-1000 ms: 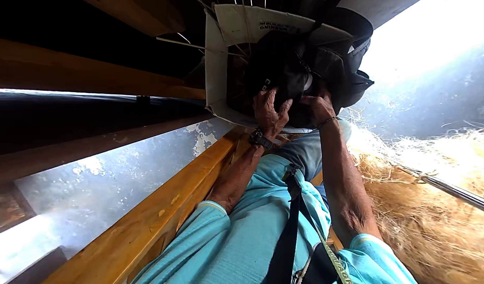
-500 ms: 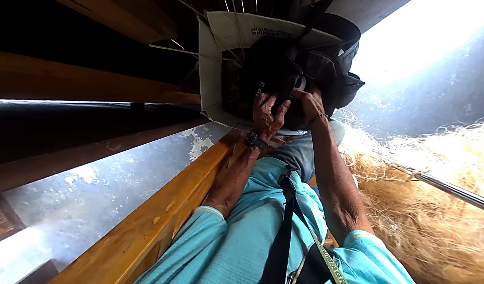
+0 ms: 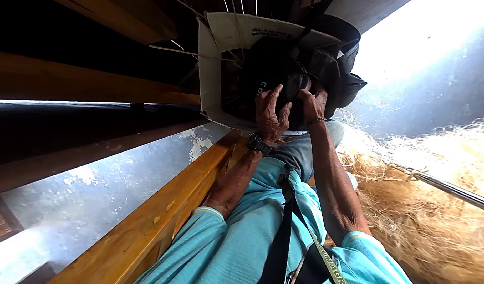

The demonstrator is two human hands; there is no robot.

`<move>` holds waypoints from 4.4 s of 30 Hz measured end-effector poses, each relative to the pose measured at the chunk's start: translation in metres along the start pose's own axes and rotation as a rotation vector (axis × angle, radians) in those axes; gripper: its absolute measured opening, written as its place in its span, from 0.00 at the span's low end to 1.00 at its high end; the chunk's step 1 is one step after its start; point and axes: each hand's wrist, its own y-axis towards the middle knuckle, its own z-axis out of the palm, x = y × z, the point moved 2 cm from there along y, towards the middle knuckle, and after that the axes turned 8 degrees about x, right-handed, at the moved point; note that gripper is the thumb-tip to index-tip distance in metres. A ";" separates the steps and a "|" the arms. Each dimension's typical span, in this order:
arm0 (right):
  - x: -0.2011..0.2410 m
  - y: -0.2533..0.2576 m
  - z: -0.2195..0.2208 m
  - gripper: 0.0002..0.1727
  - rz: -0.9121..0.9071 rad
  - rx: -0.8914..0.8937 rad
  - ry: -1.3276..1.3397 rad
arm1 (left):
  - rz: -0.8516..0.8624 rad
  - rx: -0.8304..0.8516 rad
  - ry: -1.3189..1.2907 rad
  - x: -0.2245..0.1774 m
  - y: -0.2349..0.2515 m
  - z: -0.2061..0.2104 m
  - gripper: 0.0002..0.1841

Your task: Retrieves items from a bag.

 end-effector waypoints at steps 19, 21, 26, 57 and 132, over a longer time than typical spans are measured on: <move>0.008 -0.031 -0.016 0.37 -0.162 -0.203 -0.105 | -0.082 0.116 -0.007 0.001 -0.003 0.003 0.32; 0.007 -0.032 -0.017 0.38 -0.151 -0.191 -0.093 | -0.078 0.101 0.003 -0.001 0.000 0.005 0.31; -0.003 -0.023 -0.022 0.37 -0.090 -0.130 -0.031 | -0.095 0.127 0.004 -0.003 0.007 0.006 0.25; -0.018 -0.046 -0.019 0.44 0.070 0.015 -0.048 | -0.095 0.832 0.256 -0.005 0.118 0.035 0.24; -0.139 -0.202 -0.172 0.38 -0.405 0.052 0.715 | -0.379 0.687 -0.031 -0.027 0.079 -0.011 0.19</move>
